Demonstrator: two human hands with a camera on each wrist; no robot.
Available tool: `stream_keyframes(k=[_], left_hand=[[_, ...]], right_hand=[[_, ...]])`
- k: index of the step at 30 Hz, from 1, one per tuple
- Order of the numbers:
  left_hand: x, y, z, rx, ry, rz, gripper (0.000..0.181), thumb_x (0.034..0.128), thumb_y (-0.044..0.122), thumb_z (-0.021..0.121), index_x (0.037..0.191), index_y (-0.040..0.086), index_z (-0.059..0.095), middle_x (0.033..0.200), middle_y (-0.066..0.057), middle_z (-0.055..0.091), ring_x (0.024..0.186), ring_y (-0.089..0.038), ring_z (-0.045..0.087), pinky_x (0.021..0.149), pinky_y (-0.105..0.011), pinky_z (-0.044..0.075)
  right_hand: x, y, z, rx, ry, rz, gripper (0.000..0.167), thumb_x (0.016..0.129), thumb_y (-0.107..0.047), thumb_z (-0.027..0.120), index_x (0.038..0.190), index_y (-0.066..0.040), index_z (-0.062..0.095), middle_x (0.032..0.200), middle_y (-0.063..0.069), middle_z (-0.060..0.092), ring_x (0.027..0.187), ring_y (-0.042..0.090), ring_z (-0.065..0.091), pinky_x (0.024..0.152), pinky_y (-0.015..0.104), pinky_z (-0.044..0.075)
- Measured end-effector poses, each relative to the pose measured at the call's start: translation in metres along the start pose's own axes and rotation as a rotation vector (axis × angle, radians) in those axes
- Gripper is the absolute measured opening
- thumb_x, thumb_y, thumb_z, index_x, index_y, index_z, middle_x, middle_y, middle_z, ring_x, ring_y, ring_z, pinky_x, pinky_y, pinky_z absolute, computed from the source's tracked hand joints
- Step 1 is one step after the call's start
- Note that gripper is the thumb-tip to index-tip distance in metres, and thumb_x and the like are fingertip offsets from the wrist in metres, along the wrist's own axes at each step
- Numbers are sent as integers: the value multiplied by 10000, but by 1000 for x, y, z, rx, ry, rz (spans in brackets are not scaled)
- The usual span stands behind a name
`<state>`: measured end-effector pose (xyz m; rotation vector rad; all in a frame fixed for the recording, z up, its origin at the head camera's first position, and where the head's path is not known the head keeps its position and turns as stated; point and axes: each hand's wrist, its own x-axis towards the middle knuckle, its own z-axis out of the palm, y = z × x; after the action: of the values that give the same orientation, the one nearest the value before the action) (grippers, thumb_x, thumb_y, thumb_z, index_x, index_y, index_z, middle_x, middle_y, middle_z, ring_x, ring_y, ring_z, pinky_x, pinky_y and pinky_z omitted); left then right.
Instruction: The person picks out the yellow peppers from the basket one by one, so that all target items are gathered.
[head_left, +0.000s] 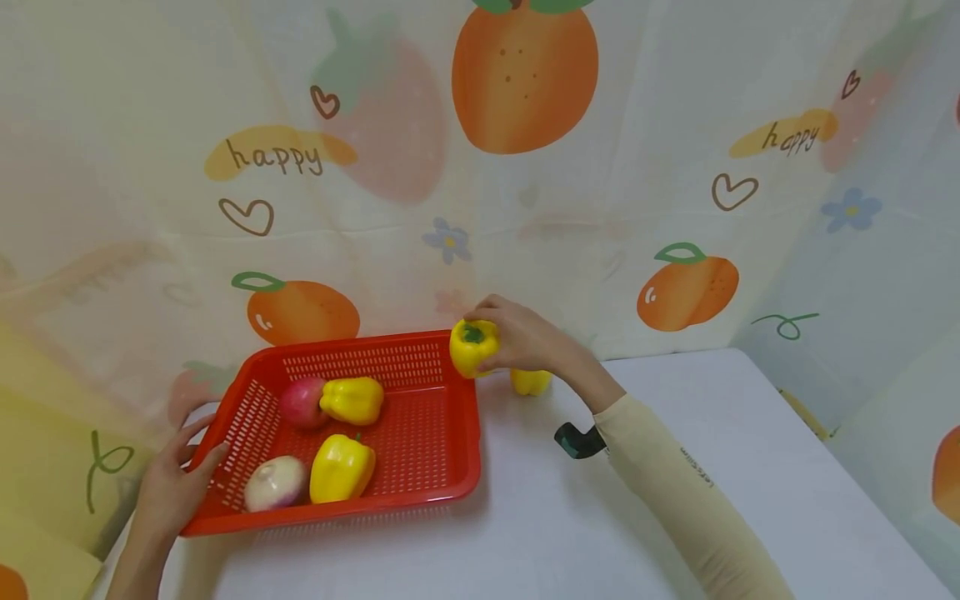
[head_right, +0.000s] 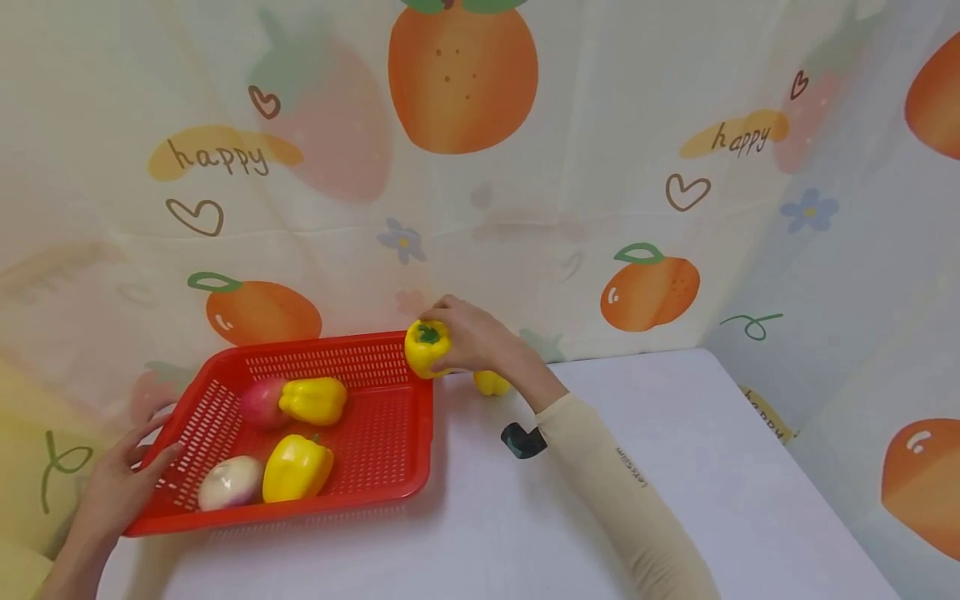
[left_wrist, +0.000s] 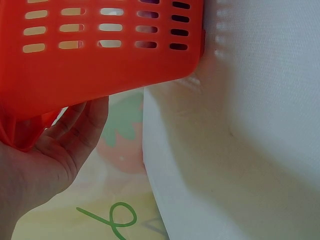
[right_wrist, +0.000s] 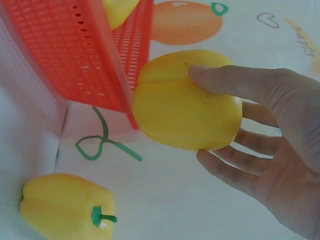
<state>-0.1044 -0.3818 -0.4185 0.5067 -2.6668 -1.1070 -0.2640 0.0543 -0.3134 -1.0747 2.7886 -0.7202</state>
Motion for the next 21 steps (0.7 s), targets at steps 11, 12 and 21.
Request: stream_keyframes(k=[11,12,21], left_hand=[[1,-1,0,16,12,12,545,1003,264,556,1469,31,395,1077,-337,589,685,-143,582,536,-249,503],[1,-1,0,19,13,14,544,1003,265,556,1467,31,396,1076,-336,590,686,-144,584,535,-249,504],[0,-2,0,11,0,5,550,1005,279,548,1471,34,389,1085,-341,581,707,-189,596,538,-256,512]], right_hand=[[-7,11,-6,-12,26,-2,653,770,-196,839,1350,-59,572,1321,95,525,1187,254,512,1009,400,452],[-8,12,-7,-11,26,0,651,770,-197,840,1348,-60,573,1319,95,525,1189,253,510,1006,399,455],[-13,18,-15,-8,34,12,658,773,-197,842,1355,-65,568,1326,95,521,1196,263,504,1008,417,453]])
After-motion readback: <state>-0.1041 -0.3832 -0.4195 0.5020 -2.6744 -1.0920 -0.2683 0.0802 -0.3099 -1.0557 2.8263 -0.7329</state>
